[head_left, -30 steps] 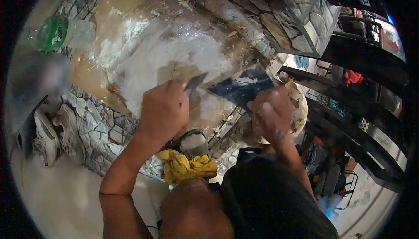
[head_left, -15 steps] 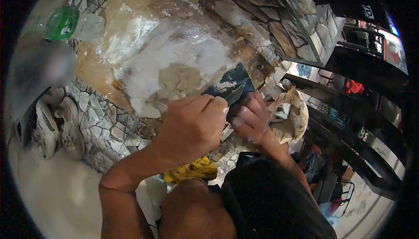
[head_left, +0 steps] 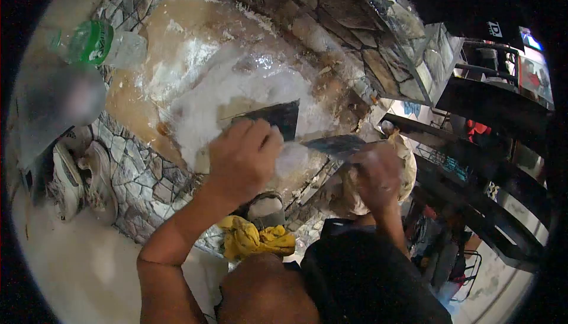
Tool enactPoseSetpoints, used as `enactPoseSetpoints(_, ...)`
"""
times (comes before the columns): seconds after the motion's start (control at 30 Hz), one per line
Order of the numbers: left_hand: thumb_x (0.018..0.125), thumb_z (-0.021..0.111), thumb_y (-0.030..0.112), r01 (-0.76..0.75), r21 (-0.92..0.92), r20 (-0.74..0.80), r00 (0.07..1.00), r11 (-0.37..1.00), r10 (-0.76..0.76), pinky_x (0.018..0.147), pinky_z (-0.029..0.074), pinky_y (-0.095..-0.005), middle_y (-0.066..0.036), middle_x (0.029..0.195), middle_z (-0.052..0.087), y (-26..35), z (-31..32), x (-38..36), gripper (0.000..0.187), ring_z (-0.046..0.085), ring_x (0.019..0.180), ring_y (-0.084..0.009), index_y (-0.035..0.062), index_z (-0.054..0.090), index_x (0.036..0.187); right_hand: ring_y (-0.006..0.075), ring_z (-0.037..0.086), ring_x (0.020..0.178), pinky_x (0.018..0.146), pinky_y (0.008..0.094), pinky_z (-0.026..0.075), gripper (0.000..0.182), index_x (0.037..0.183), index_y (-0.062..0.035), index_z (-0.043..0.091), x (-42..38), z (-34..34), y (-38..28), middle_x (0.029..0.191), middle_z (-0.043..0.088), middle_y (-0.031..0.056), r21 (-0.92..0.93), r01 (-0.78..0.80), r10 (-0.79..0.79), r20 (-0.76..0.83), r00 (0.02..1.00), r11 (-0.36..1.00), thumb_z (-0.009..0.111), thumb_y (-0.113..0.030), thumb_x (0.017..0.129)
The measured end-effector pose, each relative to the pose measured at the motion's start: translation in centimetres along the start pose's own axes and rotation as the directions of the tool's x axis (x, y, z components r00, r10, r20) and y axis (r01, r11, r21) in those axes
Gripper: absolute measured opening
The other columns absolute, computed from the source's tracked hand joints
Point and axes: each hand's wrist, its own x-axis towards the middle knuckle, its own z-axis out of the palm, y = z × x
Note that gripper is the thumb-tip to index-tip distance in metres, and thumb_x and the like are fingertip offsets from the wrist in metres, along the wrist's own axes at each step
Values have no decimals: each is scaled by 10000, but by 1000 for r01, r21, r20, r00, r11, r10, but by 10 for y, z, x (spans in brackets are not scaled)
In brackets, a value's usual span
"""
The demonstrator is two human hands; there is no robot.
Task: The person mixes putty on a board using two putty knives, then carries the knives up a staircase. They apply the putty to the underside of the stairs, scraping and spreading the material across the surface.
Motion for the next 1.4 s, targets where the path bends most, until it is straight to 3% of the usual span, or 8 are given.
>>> enactPoseSetpoints(0.2, 621, 570, 93, -425, 248, -109, 881, 871, 461, 613, 450, -305, -45, 663, 481, 9, 27, -25, 65, 506, 680, -182, 42, 538, 647, 260, 577, 683, 565, 321, 455, 204, 826, -65, 610, 27, -21, -31, 829, 605, 115, -45, -27, 27, 3, 1000, 999, 645, -2, 635)
enactPoseSetpoints(0.5, 651, 587, 64, -456, 14, -115, 883, 890, 455, 580, 452, -298, -47, 663, 484, 28, 22, -39, 53, 503, 617, -180, 43, 540, 639, 288, 588, 680, 633, 322, 473, 273, 944, -49, 621, 44, 23, 8, 807, 608, 141, 206, -71, 70, 9, 997, 976, 658, -5, 677)
enactPoseSetpoints(0.77, 740, 541, 82, 137, -190, 137, 984, 972, -111, 571, 455, -374, -110, 783, 569, 12, 29, -63, 127, 575, 690, -266, 23, 548, 853, 90, 520, 661, 603, 239, 421, 175, 921, 13, 559, -16, 54, 63, 757, 599, 61, 460, -633, 700, 34, 714, 623, 636, -77, 792)
enactPoseSetpoints(0.87, 836, 567, 166, 552, 74, -129, 831, 830, -541, 780, 447, -388, -156, 910, 597, -36, 7, -44, 244, 577, 821, -342, -29, 538, 980, 214, 590, 721, 667, 308, 459, 296, 948, -10, 561, -63, 102, 92, 842, 638, 135, 430, -692, 760, 23, 650, 579, 698, -187, 754)
enactPoseSetpoints(0.9, 822, 606, 109, 624, -329, -77, 730, 708, -679, 806, 437, -319, -114, 943, 605, -55, -2, -37, 256, 579, 841, -231, -22, 529, 1029, 213, 589, 721, 666, 307, 457, 299, 947, -8, 561, -76, 118, 97, 842, 638, 136, 441, -684, 757, 16, 653, 581, 699, -189, 753)
enactPoseSetpoints(1.13, 833, 579, 2, 521, -675, -78, 654, 523, -752, 741, 404, -205, -25, 898, 570, -77, -12, -35, 142, 500, 808, -67, -4, 520, 961, 160, 543, 706, 651, 305, 432, 184, 919, 28, 575, -46, 141, 17, 768, 608, 131, 275, -764, 786, 43, 617, 584, 625, -84, 782)
enactPoseSetpoints(1.2, 830, 581, 0, 574, -627, -121, 596, 526, -794, 737, 398, -198, -22, 886, 567, -63, -9, -29, 133, 495, 798, -63, -1, 518, 948, 218, 570, 691, 627, 327, 428, 176, 907, 13, 573, -36, 166, 17, 756, 608, 156, 664, -524, 745, -77, 663, 534, 625, -78, 766)
enactPoseSetpoints(1.4, 797, 656, 167, 491, -786, -14, 594, 376, -804, 719, 442, -285, -84, 918, 558, -65, -13, -37, 263, 527, 757, -170, 12, 531, 969, 343, 583, 760, 610, 383, 454, 133, 908, -57, 583, 47, 115, 7, 830, 607, 148, 198, -427, 456, -132, 880, 882, 596, -61, 776)
